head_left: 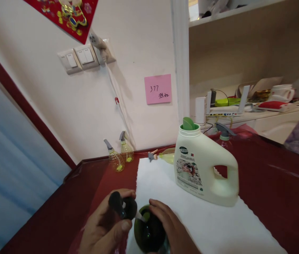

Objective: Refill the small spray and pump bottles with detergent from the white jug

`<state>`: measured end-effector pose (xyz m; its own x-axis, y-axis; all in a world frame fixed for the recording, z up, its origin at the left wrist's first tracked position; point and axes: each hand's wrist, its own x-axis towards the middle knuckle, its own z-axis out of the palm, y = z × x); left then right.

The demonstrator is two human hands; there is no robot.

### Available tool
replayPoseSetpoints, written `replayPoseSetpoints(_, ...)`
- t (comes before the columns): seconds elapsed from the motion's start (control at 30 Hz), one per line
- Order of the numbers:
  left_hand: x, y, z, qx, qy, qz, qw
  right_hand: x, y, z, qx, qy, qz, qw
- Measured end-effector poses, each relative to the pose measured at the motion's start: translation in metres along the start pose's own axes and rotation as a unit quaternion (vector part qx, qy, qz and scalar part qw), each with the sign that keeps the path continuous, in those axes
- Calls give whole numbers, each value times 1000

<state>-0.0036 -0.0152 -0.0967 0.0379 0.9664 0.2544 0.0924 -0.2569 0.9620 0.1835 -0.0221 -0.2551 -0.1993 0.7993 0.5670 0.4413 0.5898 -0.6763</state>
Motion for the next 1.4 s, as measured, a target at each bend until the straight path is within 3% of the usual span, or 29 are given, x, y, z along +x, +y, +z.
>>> replayPoseSetpoints(0.3, -4, 10, -6, -1, 54, 28, 998, 0, 0, 1, -4, 13, -7, 1000)
replayPoseSetpoints(0.53, -7, 22, 3, 6, 115, 55, 992, 0, 0, 2, 1, 16, -10, 1000)
replayPoseSetpoints(0.73, -4, 20, -5, 57, 59, 96, 992, -1, -1, 3, 7, 22, -7, 1000)
replayPoseSetpoints(0.9, -6, 16, 0, 41, 4, 66, 997, 0, -2, 2, 11, 11, -3, 1000)
replayPoseSetpoints(1.07, -8, 9, -1, 11, 63, 47, 997, 0, 3, -1, 20, -4, -6, 1000)
replayPoseSetpoints(1.2, -8, 6, -2, -29, 73, -3, 997, 0, 10, -6, 28, -27, -34, 999)
replayPoseSetpoints(1.4, 4, 6, 0, -141, 166, -68, 974, 1, 2, -12, 32, -25, -22, 999)
